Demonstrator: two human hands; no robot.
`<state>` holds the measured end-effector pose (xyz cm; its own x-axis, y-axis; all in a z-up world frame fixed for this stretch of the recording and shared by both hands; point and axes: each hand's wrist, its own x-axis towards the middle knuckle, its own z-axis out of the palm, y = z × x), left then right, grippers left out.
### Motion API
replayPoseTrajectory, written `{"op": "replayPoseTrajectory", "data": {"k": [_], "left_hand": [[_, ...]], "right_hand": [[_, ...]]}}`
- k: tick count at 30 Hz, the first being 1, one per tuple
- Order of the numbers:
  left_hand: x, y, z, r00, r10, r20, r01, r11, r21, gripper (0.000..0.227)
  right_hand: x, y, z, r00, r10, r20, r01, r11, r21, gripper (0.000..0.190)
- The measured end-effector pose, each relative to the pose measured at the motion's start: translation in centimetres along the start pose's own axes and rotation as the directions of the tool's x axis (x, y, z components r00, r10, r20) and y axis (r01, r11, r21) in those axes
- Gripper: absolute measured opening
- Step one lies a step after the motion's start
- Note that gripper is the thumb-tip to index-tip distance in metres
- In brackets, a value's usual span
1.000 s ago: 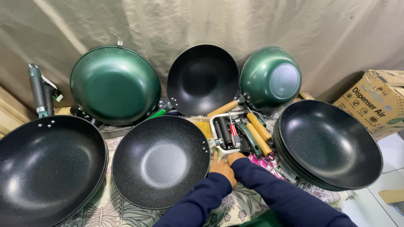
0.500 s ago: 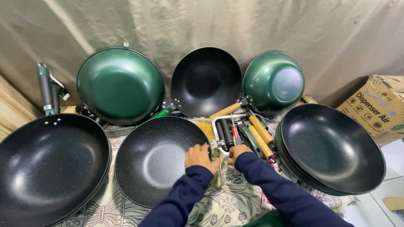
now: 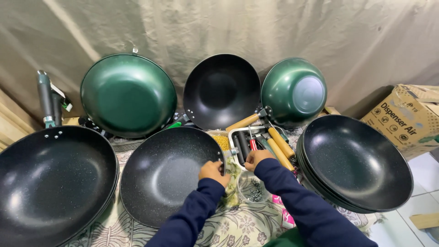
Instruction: Assembling handles onto woks and pans using a screwdriver and wiping them clean
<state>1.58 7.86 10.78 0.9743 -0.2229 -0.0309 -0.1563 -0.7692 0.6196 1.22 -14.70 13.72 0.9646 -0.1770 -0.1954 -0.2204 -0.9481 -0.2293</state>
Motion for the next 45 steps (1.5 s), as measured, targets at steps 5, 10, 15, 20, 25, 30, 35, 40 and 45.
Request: {"op": "replayPoseTrajectory", "data": {"k": [5, 10, 15, 20, 25, 30, 35, 40, 45], "left_hand": [[0.2, 1.4, -7.5, 0.973, -0.224, -0.046, 0.149, 0.774, -0.616, 0.064], [-0.3, -0.2, -14.6, 0.977, -0.212, -0.022, 0.138, 0.705, -0.696, 0.055], [-3.2, -1.0, -17.4, 0.991, -0.132, 0.025, 0.093, 0.543, -0.835, 0.054], [-5.9, -1.4, -16.6, 0.999, -0.05, -0.016, 0.007, 0.438, -0.899, 0.052], [-6.2, -3.5, -15.5, 0.992, 0.073, -0.104, -0.122, 0.302, -0.946, 0.058], [-6.8, -3.6, -15.6, 0.984, 0.113, -0.137, -0.168, 0.334, -0.927, 0.054], [-7.6, -3.6, -16.0, 0.981, 0.114, -0.154, -0.184, 0.333, -0.925, 0.053], [-8.0, -3.4, -16.0, 0.982, 0.108, -0.152, -0.18, 0.331, -0.927, 0.055], [-8.6, -2.6, -16.5, 0.985, 0.096, -0.143, -0.168, 0.345, -0.924, 0.054]], "right_hand": [[-0.9, -1.9, -0.5, 0.947, -0.156, -0.282, 0.26, 0.887, 0.381, 0.019], [-4.8, -8.1, -4.8, 0.88, -0.219, -0.422, 0.448, 0.681, 0.58, 0.016], [-9.2, -13.9, -10.9, 0.766, -0.323, -0.555, 0.639, 0.479, 0.602, 0.016], [-9.3, -17.4, -11.9, 0.659, -0.459, -0.596, 0.751, 0.365, 0.55, 0.016], [-9.6, -18.3, -11.3, 0.474, -0.588, -0.655, 0.876, 0.391, 0.283, 0.01], [-9.9, -18.7, -10.6, 0.465, -0.576, -0.672, 0.884, 0.338, 0.322, 0.012], [-10.5, -19.0, -10.2, 0.457, -0.562, -0.689, 0.889, 0.299, 0.346, 0.011], [-10.8, -18.7, -9.4, 0.57, -0.505, -0.648, 0.822, 0.332, 0.463, 0.013], [-11.4, -18.3, -9.3, 0.64, -0.475, -0.604, 0.766, 0.339, 0.546, 0.015]]}}
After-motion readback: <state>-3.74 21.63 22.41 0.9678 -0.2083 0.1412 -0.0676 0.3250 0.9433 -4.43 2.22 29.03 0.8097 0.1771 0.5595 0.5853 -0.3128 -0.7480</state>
